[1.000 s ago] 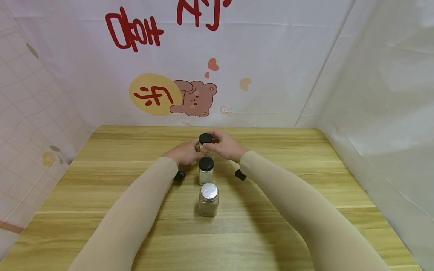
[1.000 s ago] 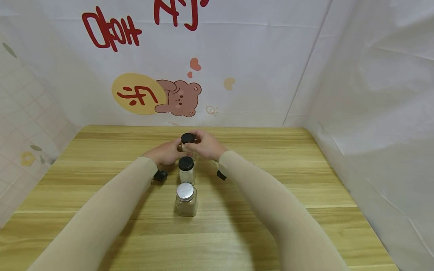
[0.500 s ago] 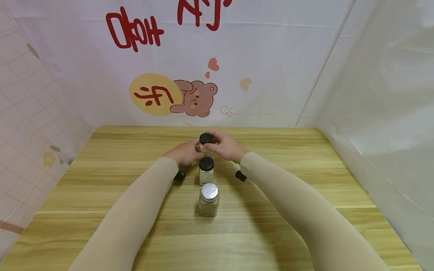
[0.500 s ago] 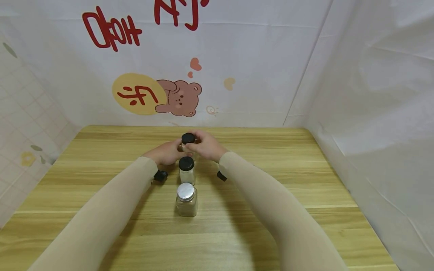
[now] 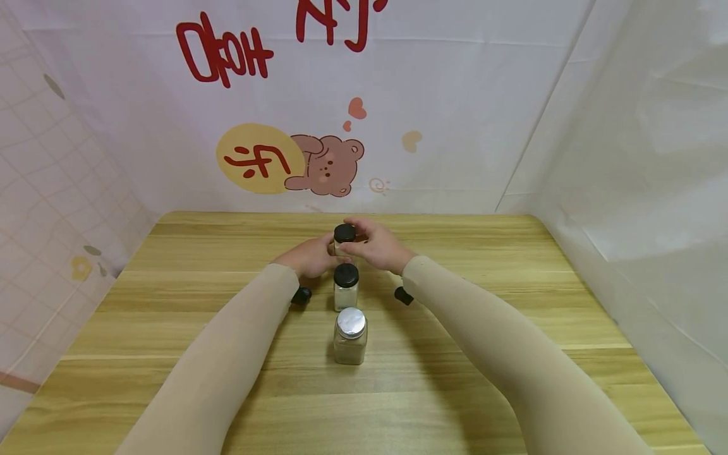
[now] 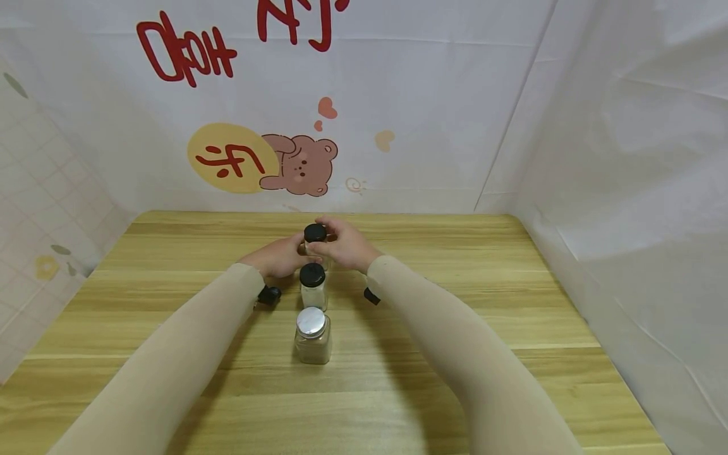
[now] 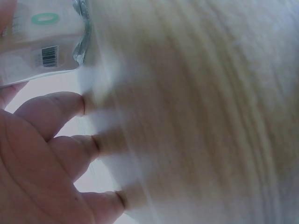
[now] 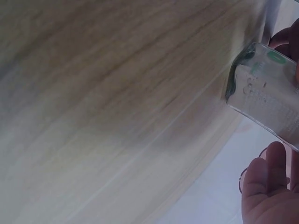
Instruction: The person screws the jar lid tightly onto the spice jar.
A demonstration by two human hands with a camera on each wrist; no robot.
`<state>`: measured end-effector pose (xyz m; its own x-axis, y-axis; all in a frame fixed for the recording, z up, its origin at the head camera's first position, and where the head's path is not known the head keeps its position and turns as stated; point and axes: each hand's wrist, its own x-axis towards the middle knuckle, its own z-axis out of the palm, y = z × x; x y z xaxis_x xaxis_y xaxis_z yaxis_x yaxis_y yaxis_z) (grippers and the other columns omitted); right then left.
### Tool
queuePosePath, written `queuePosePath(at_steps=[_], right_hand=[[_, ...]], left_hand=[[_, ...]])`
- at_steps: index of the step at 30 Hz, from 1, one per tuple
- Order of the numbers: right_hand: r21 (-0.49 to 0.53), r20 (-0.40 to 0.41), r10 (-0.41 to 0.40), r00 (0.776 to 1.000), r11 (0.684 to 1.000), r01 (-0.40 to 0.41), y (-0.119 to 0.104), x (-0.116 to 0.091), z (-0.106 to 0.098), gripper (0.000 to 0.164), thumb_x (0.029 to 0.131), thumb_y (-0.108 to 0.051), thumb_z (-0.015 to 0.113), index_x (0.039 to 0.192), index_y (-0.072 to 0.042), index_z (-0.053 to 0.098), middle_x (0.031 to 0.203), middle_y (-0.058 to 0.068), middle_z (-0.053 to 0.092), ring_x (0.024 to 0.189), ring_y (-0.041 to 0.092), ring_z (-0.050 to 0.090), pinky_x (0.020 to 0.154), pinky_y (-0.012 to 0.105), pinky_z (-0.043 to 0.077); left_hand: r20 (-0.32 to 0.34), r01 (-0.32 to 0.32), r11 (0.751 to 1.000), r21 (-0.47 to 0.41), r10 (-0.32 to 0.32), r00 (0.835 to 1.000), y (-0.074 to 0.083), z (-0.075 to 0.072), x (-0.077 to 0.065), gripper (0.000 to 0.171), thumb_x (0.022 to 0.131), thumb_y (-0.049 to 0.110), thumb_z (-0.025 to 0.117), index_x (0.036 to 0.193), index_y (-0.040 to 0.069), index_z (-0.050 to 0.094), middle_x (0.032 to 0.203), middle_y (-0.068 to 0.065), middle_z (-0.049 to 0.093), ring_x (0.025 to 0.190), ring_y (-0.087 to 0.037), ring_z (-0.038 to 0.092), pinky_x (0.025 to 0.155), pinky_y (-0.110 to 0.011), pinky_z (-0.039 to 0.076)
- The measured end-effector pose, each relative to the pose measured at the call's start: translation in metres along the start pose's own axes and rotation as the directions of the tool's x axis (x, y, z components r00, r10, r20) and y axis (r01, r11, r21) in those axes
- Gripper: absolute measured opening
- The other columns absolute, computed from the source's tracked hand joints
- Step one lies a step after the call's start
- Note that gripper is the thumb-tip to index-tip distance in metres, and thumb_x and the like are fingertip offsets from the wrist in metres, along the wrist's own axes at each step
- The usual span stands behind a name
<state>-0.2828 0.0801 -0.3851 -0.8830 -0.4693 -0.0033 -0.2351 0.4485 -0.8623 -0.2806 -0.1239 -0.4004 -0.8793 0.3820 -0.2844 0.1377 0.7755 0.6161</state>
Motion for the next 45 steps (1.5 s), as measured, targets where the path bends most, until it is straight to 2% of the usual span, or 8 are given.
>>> queuePosePath(at_steps=[5,12,21,28,34,37,41,45], right_hand=[[0.007,0.004,-0.011,1.0,1.0,0.011,0.0006,-0.0015,0.0006,0.047,0.1,-0.024,0.072,0.145,-0.012,0.061,0.134,0.011,0.069,0.125,0.032,0.064,0.109,0.048,0.051],[-0.003,-0.013,0.034,0.999,0.999,-0.034,0.0029,0.0002,0.0023,0.043,0.101,-0.028,0.073,0.139,-0.012,0.062,0.134,0.011,0.068,0.127,0.032,0.063,0.108,0.049,0.052],[0.018,-0.002,0.0,1.0,1.0,0.0,0.0045,0.0005,0.0017,0.057,0.1,-0.025,0.073,0.151,-0.01,0.054,0.137,0.012,0.068,0.128,0.033,0.063,0.11,0.048,0.051],[0.009,-0.009,0.009,1.0,1.0,-0.009,0.003,-0.0001,0.0029,0.046,0.101,-0.026,0.072,0.144,-0.012,0.062,0.134,0.011,0.069,0.124,0.032,0.065,0.106,0.047,0.053],[0.015,-0.014,0.036,0.999,0.999,-0.036,0.0016,0.0,0.003,0.044,0.099,-0.027,0.074,0.139,-0.011,0.063,0.132,0.01,0.069,0.125,0.033,0.064,0.104,0.047,0.053],[0.011,-0.012,0.036,0.999,0.999,-0.036,0.001,-0.0001,0.0022,0.056,0.098,-0.028,0.076,0.147,-0.01,0.056,0.135,0.012,0.067,0.127,0.034,0.063,0.106,0.048,0.054],[-0.006,-0.012,0.033,0.999,0.999,-0.033,0.0025,0.0004,0.0014,0.069,0.099,-0.03,0.074,0.159,-0.011,0.044,0.14,0.013,0.065,0.13,0.034,0.063,0.107,0.048,0.054],[0.005,-0.008,0.017,1.0,1.0,-0.017,0.0042,0.001,0.0015,0.059,0.102,-0.029,0.071,0.154,-0.012,0.052,0.139,0.012,0.066,0.127,0.033,0.063,0.105,0.046,0.054]], left_hand=[[-0.001,-0.005,1.0,-0.004,0.005,1.0,-0.0005,-0.0001,0.0002,0.07,0.1,0.052,0.067,0.161,0.038,0.036,0.126,-0.012,0.06,0.104,-0.032,0.06,0.09,-0.045,0.047],[0.005,0.002,1.0,-0.016,-0.002,1.0,-0.0022,0.0004,0.0038,0.069,0.1,0.051,0.069,0.16,0.039,0.038,0.126,-0.012,0.061,0.102,-0.032,0.061,0.088,-0.044,0.047],[0.005,0.002,0.999,-0.037,-0.001,1.0,-0.0026,0.0005,0.0029,0.07,0.1,0.051,0.069,0.161,0.039,0.037,0.126,-0.011,0.061,0.102,-0.033,0.06,0.086,-0.044,0.047],[0.004,0.0,1.0,-0.026,0.0,1.0,0.0004,0.0002,-0.0006,0.065,0.101,0.051,0.068,0.158,0.037,0.04,0.119,-0.011,0.061,0.091,-0.028,0.061,0.078,-0.039,0.047],[0.003,-0.001,1.0,-0.024,0.001,1.0,0.0011,0.0001,-0.0014,0.065,0.101,0.05,0.068,0.158,0.036,0.04,0.127,-0.012,0.062,0.094,-0.03,0.062,0.082,-0.041,0.047],[0.003,-0.004,1.0,-0.019,0.004,1.0,0.0007,0.0001,-0.001,0.066,0.101,0.05,0.068,0.159,0.036,0.04,0.131,-0.011,0.062,0.099,-0.03,0.062,0.086,-0.041,0.047],[0.005,-0.002,1.0,-0.018,0.002,1.0,0.0007,-0.0006,-0.001,0.066,0.101,0.05,0.068,0.159,0.035,0.04,0.126,-0.011,0.063,0.094,-0.029,0.062,0.082,-0.04,0.047],[0.007,0.0,1.0,-0.025,0.0,1.0,0.0013,-0.0012,-0.0013,0.066,0.101,0.05,0.068,0.159,0.036,0.039,0.118,-0.012,0.061,0.084,-0.027,0.061,0.074,-0.039,0.048]])
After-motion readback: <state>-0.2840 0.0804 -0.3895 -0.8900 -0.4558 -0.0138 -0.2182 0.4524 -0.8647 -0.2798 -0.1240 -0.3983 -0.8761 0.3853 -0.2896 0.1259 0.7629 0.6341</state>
